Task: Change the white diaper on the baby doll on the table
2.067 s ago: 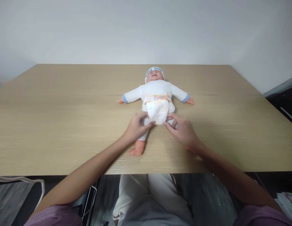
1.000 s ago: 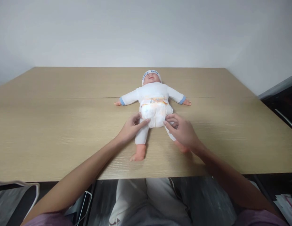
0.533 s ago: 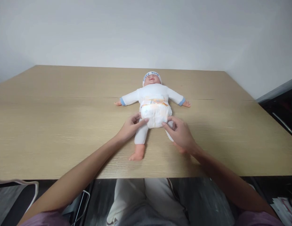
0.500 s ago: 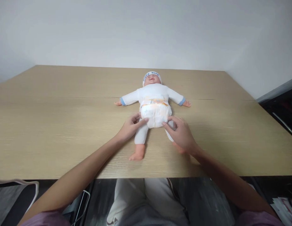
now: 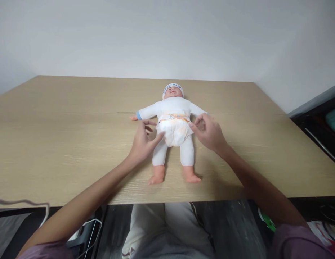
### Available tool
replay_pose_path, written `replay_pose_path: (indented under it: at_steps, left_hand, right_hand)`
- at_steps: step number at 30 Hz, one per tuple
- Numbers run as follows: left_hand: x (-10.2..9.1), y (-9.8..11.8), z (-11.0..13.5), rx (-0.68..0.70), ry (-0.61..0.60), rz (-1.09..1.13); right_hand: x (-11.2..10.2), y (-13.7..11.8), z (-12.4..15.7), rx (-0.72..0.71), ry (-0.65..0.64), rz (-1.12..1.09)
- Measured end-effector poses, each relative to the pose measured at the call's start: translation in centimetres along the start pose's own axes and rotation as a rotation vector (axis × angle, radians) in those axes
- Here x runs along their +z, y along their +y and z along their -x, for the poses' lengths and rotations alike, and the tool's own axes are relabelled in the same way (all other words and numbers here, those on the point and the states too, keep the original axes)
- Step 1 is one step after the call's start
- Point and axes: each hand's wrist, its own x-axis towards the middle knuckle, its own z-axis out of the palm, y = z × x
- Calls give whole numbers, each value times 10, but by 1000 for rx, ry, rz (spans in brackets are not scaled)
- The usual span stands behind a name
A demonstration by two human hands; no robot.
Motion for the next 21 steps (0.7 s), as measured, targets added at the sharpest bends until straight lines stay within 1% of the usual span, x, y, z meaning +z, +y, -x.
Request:
replay_pose_path:
  at_steps: [2, 4, 5, 8, 10, 12, 15, 18, 21]
  left_hand:
    - [2, 6, -17, 219, 4, -131]
    - [7, 15, -38, 382, -73, -233]
    - [12, 19, -48, 423, -135, -273]
    - [28, 29, -76, 442, -314, -363]
    - [42, 33, -87, 443, -364, -416]
    - [55, 36, -92, 454, -365, -475]
    - [70, 40, -93, 454, -356, -540]
    - [78, 40, -91, 428, -327, -557]
    - [81, 37, -89, 410, -298, -556]
  right_hand:
    - [5, 5, -21, -5, -82, 45]
    - [12, 9, -39, 12, -169, 69]
    - [14, 10, -46, 20, -208, 74]
    - [15, 14, -55, 5, -304, 61]
    - [11, 20, -54, -11, -342, 16]
    - [5, 29, -52, 4, -348, -68]
    - [-4, 49, -48, 55, -312, -238]
    - [-7, 64, -46, 119, -331, -415]
    - [-2, 64, -49, 151, -382, -530]
